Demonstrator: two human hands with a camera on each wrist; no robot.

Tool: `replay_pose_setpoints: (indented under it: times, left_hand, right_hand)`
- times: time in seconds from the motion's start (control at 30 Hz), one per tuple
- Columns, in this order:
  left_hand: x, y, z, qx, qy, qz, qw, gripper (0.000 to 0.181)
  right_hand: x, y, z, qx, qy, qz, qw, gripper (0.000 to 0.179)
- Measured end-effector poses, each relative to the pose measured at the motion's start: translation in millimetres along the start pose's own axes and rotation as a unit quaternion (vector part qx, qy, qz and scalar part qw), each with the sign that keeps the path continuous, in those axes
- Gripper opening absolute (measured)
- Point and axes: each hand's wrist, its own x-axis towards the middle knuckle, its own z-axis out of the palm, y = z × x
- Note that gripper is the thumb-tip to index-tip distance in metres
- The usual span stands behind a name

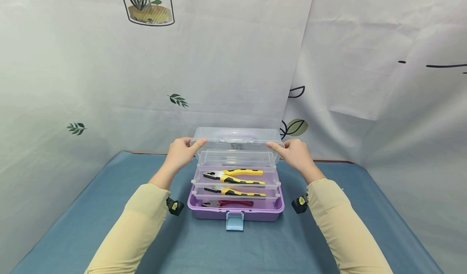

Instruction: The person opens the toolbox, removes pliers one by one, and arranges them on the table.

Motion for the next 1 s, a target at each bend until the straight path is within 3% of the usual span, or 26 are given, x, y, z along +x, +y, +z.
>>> replay_pose_setpoints:
  times: [0.33, 0.7, 1.0]
  left_hand:
    - [-2.2, -6.6, 1.4, 0.001, -0.017, 0.022, 0.9996, 0.074]
    - [-2.1, -22.2, 2.9, -0.081, -0.05, 0.015, 0.9954, 0.082]
    - [-1.8, -31.1, 8.8, -0.159, -0.045, 0.028, 0.9858, 0.064]
  right_hand:
    - [3.0, 0.2, 0.4, 0.01, -0.003, 0.003, 0.9999, 0.062]
    - [8.0, -0.3, -1.2, 0.021, -0.002, 0.024, 0.9995, 0.063]
    - [10.7, -0.4, -0.1, 0.026, 0.0, 0.032, 0.9991, 0.065]
